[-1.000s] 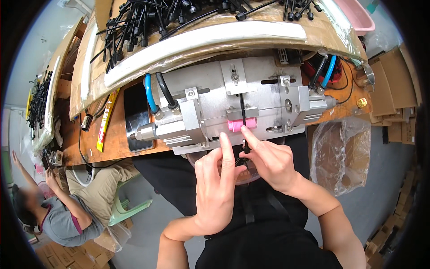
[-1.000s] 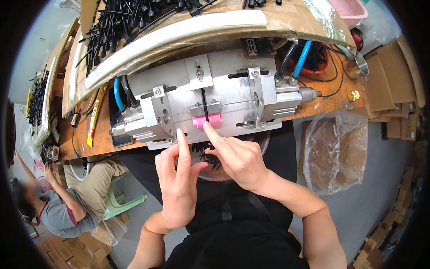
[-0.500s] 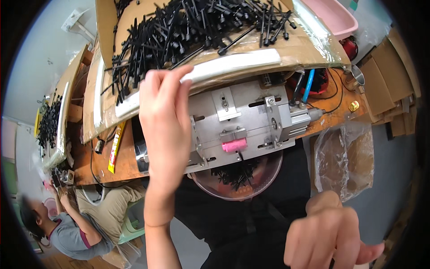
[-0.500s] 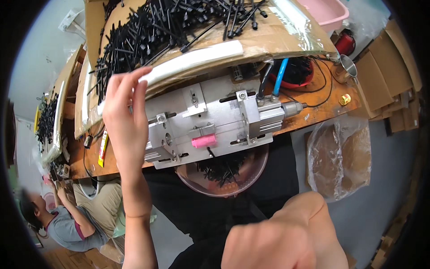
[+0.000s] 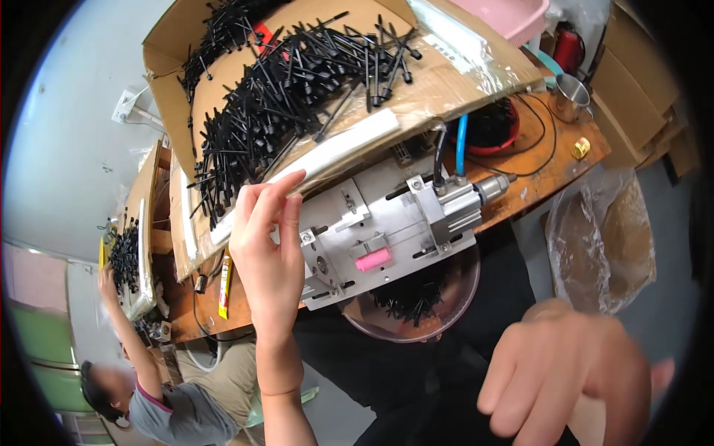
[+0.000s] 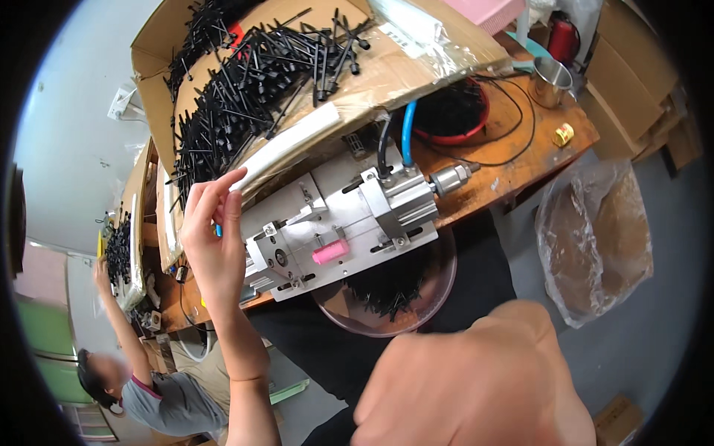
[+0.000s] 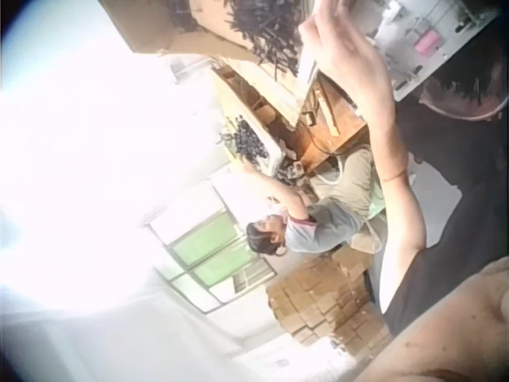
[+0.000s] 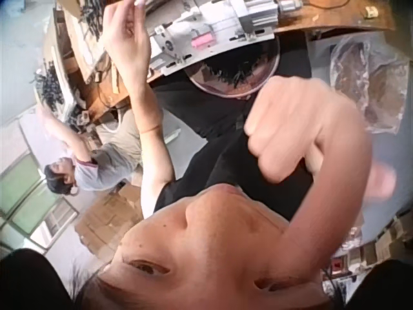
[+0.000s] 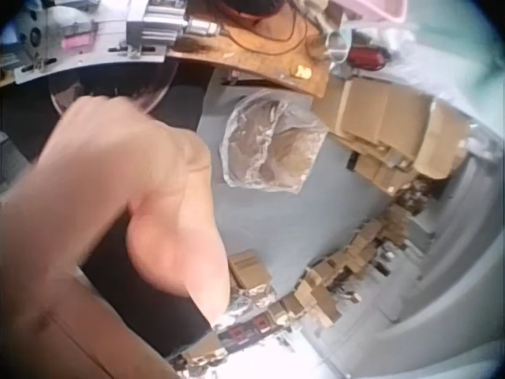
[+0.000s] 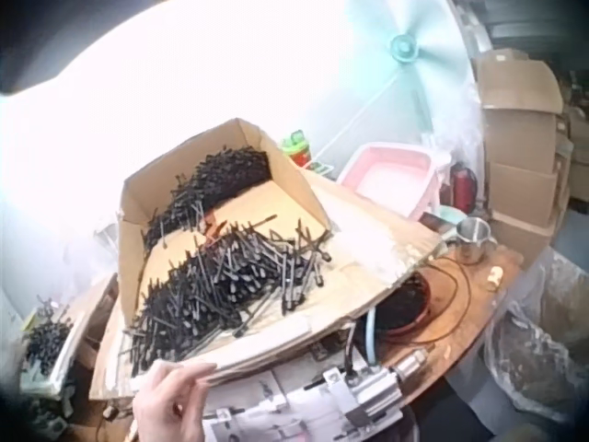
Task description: The person repeatedly picks up black plastic rods from a cardboard box and inserts them into a pink cylindrical fixture on a metal machine. They then remove the rods and place them into a clear bowl below the machine. The process is repeated continuously throughout the clip.
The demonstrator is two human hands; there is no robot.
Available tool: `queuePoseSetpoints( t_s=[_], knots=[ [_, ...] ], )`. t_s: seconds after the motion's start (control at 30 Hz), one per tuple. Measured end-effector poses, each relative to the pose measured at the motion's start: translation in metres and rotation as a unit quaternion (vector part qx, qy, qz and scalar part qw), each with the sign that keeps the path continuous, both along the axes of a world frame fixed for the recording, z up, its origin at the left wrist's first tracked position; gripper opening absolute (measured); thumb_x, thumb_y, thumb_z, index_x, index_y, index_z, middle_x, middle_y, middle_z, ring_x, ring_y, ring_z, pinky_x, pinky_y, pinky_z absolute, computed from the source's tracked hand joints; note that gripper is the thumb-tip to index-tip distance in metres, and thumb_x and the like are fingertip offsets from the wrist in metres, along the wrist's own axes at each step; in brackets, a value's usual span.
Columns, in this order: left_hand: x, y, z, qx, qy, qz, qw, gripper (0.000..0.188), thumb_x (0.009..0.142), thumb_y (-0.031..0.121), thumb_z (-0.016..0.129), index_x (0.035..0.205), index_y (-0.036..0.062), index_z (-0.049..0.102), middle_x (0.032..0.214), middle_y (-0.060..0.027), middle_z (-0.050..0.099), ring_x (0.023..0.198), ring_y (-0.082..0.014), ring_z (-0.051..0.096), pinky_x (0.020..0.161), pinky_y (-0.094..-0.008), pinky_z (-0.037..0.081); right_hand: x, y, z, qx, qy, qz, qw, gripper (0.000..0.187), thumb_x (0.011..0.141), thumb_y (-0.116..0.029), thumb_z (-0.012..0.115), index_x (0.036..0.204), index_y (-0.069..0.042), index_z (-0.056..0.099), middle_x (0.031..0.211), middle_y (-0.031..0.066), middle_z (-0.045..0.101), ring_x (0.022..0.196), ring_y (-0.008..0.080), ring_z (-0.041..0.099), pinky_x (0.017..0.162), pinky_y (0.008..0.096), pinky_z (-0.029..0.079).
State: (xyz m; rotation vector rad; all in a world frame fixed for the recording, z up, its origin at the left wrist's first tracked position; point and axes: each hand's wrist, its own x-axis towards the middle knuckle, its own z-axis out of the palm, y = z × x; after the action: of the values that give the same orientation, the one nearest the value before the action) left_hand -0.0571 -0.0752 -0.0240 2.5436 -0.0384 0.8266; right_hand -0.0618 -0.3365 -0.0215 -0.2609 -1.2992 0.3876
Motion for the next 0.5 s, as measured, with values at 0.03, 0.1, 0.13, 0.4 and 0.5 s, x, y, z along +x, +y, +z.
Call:
queuePoseSetpoints(
  t_s=[0.03,0.1,0.13,0.4,0.5],
  knots=[
    [-0.001,-0.004,0.0,0.004,0.006,0.001,1.0,0.02,0.092,0.001,0.062,0.11,0.0054,0.069,0.085,-0.0076,0.054,0.072,-0.0179,0.053,0.065,-0.0288,0.044,-0.002,-0.001,0.001,0.006,-0.001,-0.009,1.0,0.046,0.102,-0.046,0.042,0.098,-0.011,0.072,0.061,0.0021,0.049,0.041,0.0129,0.038,0.04,0.0278,0.024],
    [-0.006,-0.011,0.005,0.013,0.011,0.01,1.0,0.02,0.092,0.001,0.062,0.111,0.0056,0.068,0.085,-0.0074,0.054,0.072,-0.0175,0.052,0.064,-0.0285,0.044,-0.001,-0.005,0.008,0.018,-0.005,-0.03,0.999,0.041,0.102,-0.045,0.044,0.1,-0.014,0.072,0.06,0.0017,0.049,0.041,0.0125,0.037,0.04,0.0274,0.023],
    [-0.009,-0.013,0.005,0.004,0.022,0.01,1.0,0.021,0.092,0.002,0.062,0.112,0.0054,0.068,0.084,-0.0073,0.053,0.072,-0.0172,0.052,0.064,-0.0286,0.044,-0.002,-0.008,0.011,0.023,-0.005,-0.041,0.999,0.039,0.101,-0.044,0.044,0.101,-0.016,0.072,0.06,0.0015,0.049,0.041,0.0123,0.037,0.04,0.0272,0.022],
    [-0.023,-0.016,-0.006,-0.006,0.053,0.011,0.999,0.024,0.091,0.0,0.062,0.114,0.0056,0.067,0.085,-0.0076,0.052,0.072,-0.0174,0.053,0.064,-0.029,0.045,0.003,-0.013,0.041,0.062,-0.046,-0.216,0.973,0.024,0.1,-0.037,0.05,0.109,-0.029,0.071,0.058,0.0,0.047,0.04,0.0107,0.032,0.042,0.0256,0.019],
    [-0.027,-0.017,-0.009,-0.008,0.049,0.003,0.999,0.024,0.09,0.0,0.062,0.113,0.0063,0.067,0.087,-0.0099,0.055,0.077,-0.0232,0.055,0.069,-0.033,0.046,-0.02,-0.056,0.055,-0.023,-0.119,-0.338,0.933,0.019,0.099,-0.033,0.053,0.107,-0.032,0.071,0.057,-0.0018,0.046,0.041,0.0089,0.032,0.043,0.0248,0.018]
  ],
)
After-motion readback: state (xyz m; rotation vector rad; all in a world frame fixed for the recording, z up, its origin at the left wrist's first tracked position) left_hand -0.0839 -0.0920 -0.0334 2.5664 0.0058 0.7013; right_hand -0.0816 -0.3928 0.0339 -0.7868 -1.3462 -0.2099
